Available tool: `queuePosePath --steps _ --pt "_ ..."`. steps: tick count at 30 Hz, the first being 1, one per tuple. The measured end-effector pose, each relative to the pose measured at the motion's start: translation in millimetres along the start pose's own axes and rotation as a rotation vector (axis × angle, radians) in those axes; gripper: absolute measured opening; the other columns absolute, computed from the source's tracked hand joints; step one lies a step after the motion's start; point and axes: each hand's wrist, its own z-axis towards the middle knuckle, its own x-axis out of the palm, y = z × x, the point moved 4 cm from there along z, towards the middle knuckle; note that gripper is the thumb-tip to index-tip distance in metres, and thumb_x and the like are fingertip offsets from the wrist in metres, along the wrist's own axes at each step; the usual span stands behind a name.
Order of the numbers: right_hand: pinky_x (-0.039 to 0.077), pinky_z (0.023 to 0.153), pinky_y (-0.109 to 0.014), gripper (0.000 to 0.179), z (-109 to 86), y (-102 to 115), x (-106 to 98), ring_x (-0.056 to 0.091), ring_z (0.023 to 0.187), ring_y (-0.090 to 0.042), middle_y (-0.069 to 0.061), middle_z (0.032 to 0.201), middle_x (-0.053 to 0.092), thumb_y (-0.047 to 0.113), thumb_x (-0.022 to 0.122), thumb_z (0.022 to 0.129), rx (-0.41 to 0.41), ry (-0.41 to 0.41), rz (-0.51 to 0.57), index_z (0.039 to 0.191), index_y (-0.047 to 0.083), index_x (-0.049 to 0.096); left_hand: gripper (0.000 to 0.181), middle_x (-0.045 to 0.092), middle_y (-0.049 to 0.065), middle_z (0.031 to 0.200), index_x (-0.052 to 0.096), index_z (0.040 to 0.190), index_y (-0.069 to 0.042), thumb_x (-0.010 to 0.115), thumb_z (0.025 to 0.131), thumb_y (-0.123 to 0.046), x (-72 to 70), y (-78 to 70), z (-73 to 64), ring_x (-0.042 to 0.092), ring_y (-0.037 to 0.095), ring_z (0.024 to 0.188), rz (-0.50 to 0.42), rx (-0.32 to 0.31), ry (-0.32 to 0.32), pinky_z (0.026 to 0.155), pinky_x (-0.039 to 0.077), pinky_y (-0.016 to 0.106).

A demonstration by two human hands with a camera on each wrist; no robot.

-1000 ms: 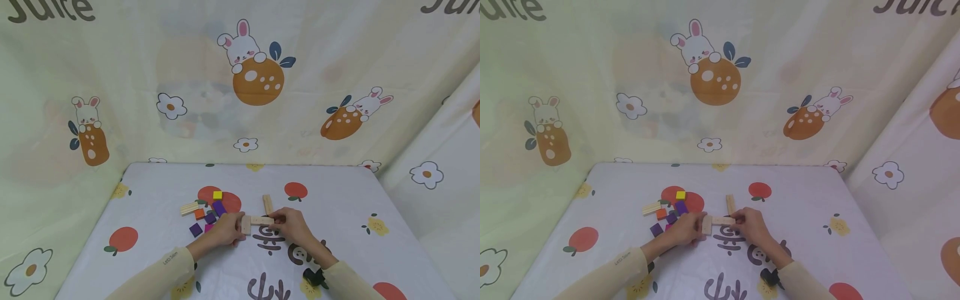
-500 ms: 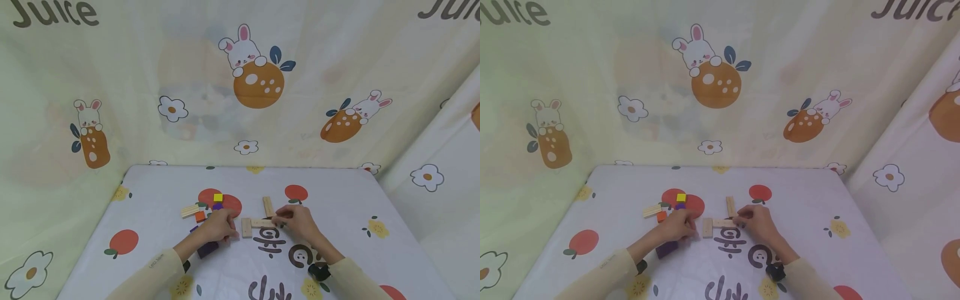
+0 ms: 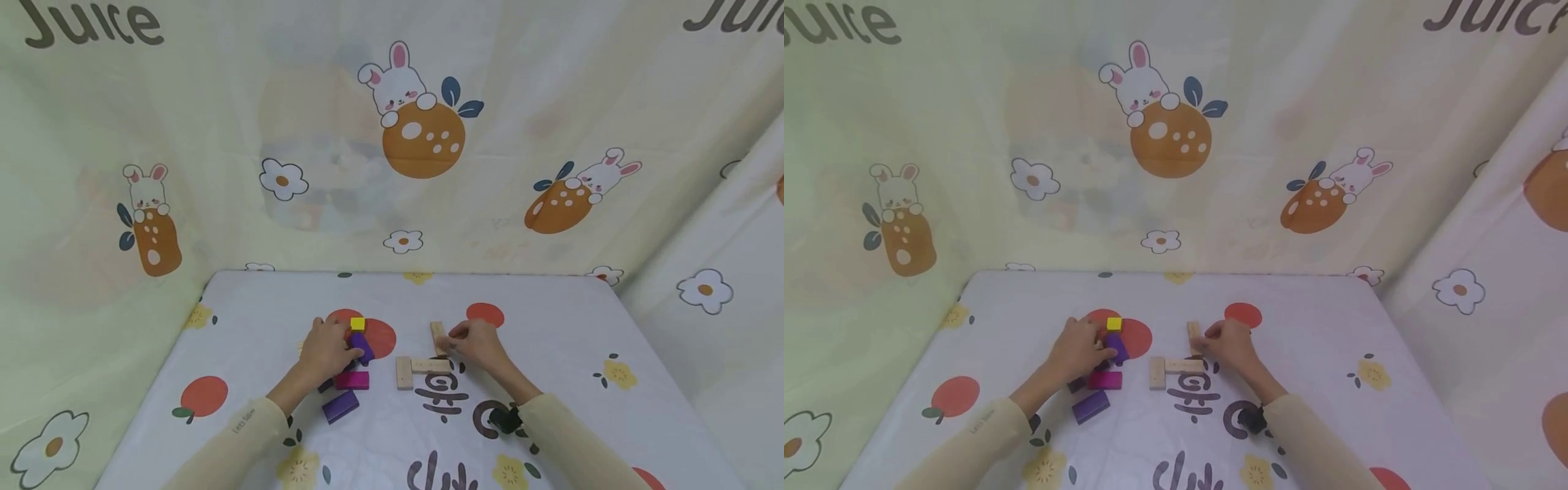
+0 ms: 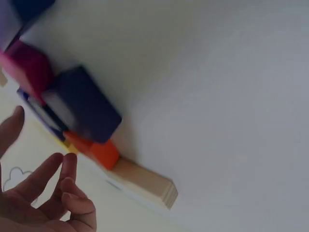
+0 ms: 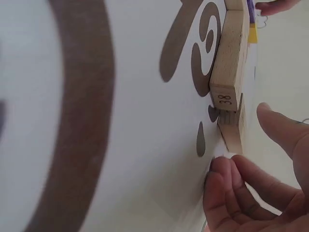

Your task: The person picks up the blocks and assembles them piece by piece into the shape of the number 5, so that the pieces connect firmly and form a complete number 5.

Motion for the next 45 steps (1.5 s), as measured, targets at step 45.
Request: queuePosePath --steps 45 --pt "0.043 0.066 -0.025 0.033 -17.8 -7.1 -20.4 0.058 0.078 -0.020 -0.015 0.088 0.072 0.012 0.088 0.085 -0.239 -0.172 -0.069 0.112 -0.005 0.080 0.065 0.069 0.007 0.103 0.069 0.135 -0.001 0.091 0.084 -0.034 12.5 -5.2 -5.1 0.057 0.025 0.103 -0.136 0.110 0.098 0.087 0.038 0.045"
